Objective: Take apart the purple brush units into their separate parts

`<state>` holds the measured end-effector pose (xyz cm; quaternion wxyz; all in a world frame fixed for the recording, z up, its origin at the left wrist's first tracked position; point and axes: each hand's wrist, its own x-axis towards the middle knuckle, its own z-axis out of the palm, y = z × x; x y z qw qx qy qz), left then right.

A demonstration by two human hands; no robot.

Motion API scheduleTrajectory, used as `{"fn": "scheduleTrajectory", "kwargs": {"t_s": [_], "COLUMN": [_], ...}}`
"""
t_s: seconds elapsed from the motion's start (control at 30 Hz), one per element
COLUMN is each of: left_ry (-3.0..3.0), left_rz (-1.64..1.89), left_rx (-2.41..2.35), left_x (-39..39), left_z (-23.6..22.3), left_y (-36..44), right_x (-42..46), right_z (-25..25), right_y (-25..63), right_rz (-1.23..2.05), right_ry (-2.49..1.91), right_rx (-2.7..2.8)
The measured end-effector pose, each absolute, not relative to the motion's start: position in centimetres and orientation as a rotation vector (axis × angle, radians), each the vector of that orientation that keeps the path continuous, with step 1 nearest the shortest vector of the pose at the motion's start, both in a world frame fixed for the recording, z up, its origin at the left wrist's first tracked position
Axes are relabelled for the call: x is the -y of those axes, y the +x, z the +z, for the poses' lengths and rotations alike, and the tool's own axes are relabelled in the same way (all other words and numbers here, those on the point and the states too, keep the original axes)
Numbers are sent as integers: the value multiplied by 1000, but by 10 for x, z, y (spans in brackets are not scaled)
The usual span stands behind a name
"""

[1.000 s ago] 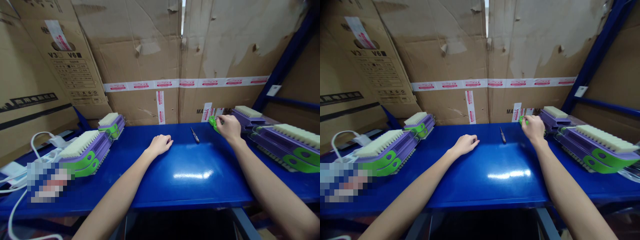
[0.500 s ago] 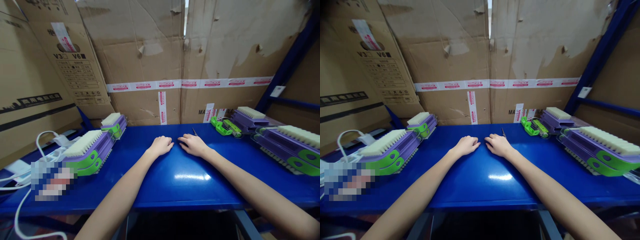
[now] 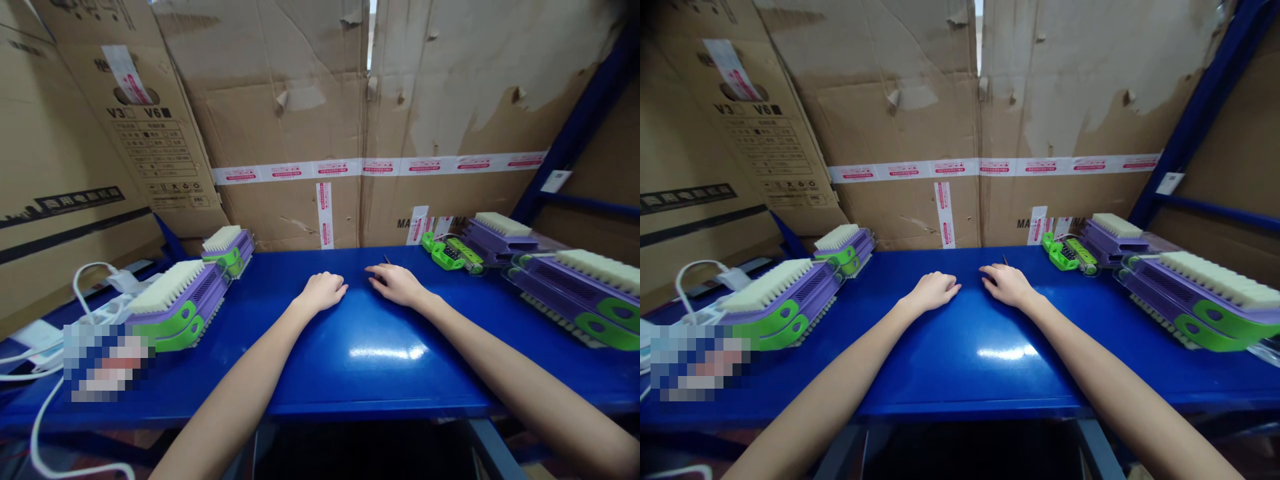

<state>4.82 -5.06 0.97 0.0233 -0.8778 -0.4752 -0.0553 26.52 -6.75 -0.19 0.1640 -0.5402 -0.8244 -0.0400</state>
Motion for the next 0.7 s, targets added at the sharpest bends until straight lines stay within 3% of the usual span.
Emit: {"fn": "scheduleTrajectory", "kwargs": {"t_s": [0.37,0.57,0.7], "left_ry": [-2739,-2732,-2728], "left_rz": [-138,-128,-126], "left_rx": [1464,1478,1472], "left_x": [52,53,52], "left_z": [13,14,14], "left_y": [48,49,49], "right_x": [87,116,126], "right_z": [57,98,97], "right_y": [323,408,489], "right_rz": [-417,-635,-610], "right_ry": [-1496,-1928,-2265], "right_rx": [1962,1805,1568]}}
